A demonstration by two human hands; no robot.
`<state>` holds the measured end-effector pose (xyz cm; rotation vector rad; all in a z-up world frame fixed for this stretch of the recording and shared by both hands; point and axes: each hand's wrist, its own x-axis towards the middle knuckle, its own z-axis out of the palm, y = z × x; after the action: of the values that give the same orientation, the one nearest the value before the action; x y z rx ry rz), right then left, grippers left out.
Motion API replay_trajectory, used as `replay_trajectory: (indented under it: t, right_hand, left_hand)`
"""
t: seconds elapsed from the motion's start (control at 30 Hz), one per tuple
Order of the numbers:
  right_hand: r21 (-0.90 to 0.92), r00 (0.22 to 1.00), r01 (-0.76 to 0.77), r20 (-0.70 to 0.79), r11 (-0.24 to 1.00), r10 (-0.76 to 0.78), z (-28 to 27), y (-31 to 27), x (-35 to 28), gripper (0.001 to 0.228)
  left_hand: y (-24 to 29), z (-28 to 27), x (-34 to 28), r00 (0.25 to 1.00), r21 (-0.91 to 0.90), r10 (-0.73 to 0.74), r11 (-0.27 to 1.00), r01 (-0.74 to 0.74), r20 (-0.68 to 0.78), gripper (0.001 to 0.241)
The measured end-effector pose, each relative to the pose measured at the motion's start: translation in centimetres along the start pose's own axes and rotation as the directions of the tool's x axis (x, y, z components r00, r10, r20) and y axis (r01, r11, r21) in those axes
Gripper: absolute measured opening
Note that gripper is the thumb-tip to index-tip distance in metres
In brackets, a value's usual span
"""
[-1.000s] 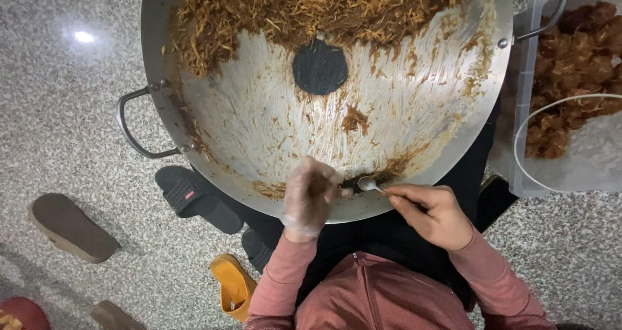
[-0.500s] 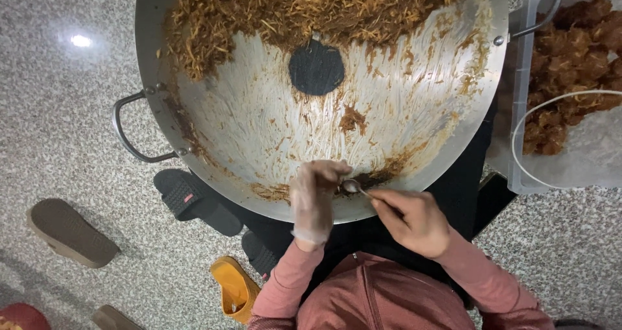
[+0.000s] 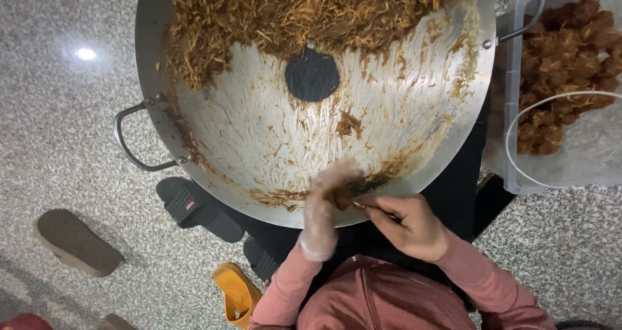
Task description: Shaping a shredded food mixture into small balls using a spoon and hands, then placing them in a container.
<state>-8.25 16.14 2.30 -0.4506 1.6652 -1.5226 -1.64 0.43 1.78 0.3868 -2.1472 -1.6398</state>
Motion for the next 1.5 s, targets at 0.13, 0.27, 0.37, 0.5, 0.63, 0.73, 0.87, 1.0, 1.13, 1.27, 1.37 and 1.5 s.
replay_trajectory:
  t: [0.13, 0.27, 0.37, 0.5, 0.63, 0.73, 0.87, 1.0, 1.13, 1.27, 1.37, 1.5]
  right_hand:
    - [-0.093, 0.998, 0.032, -0.049, 0.995, -0.037, -1.3, -1.1, -0.7, 0.024]
    - [-0.343, 0.976, -0.066, -0.216, 0.937, -0.01, -0.9, -2.9, -1.4, 0.019]
    - [-0.417, 0.963, -0.022, -0.253, 0.909, -0.093, -2.2, -3.4, -2.4, 0.02]
    - [-0.296, 0.933, -0.033, -0.351, 0.955, -0.077, -4.3, -2.5, -4.1, 0.017]
    - [-0.234, 0.912, -0.042, -0.407, 0.971, -0.058, -5.1, -1.1, -5.4, 0.023]
    - [-0.308, 0.899, -0.084, -0.433, 0.948, -0.061, -5.7, -0.7, -6.0, 0.02]
    - [-0.524, 0.886, 0.015, -0.388, 0.852, -0.255, -7.8, 0.1, -6.0, 0.018]
    - [-0.469, 0.954, -0.042, -0.283, 0.882, -0.104, -11.3, -0.5, -1.2, 0.053]
    - [-0.947, 0.974, 0.033, -0.042, 0.321, -0.221, -13.0, -1.2, 8.0, 0.03]
    - [-0.986, 0.987, 0.048, 0.072, -0.162, -0.146, -14.4, 3.7, 17.8, 0.018]
    - [-0.893, 0.892, 0.129, 0.295, -0.432, -0.343, -14.5, 5.5, 20.9, 0.024]
    - [-0.729, 0.897, 0.277, 0.43, -0.626, -0.104, -11.6, 1.6, 20.6, 0.039]
  left_hand:
    - [1.3, -1.8, 0.6, 0.97, -0.116, -0.072, 0.988, 0.101, 0.232, 0.039]
    - [2.7, -1.2, 1.4, 0.958, 0.067, -0.115, 0.993, 0.101, 0.263, 0.038]
    - [1.4, -0.9, 2.5, 0.953, 0.245, -0.259, 0.945, 0.217, 0.155, 0.031]
    - [3.4, 1.7, 7.0, 0.884, 0.116, -0.373, 0.928, 0.354, 0.283, 0.046]
    - [9.0, 9.4, 11.9, 0.718, 0.038, -0.266, 0.948, 0.317, 0.643, 0.081]
    - [12.3, 13.3, 14.3, 0.645, -0.07, -0.074, 0.978, 0.195, 0.76, 0.103]
    - [14.5, 11.3, 15.2, 0.662, -0.081, -0.077, 0.975, 0.205, 0.746, 0.105]
    - [8.1, 3.3, 10.8, 0.748, -0.028, -0.247, 0.942, 0.333, 0.616, 0.08]
    - [2.5, -2.2, 4.6, 0.876, 0.051, -0.383, 0.921, 0.386, 0.294, 0.058]
    - [-0.2, -3.6, -0.6, 0.914, 0.31, -0.403, 0.874, 0.375, 0.032, 0.047]
    - [-1.1, -3.7, -1.7, 0.984, 0.357, -0.177, 0.919, 0.166, 0.0, 0.042]
    - [-1.1, -3.9, -0.9, 0.986, 0.322, -0.166, 0.934, 0.153, 0.016, 0.043]
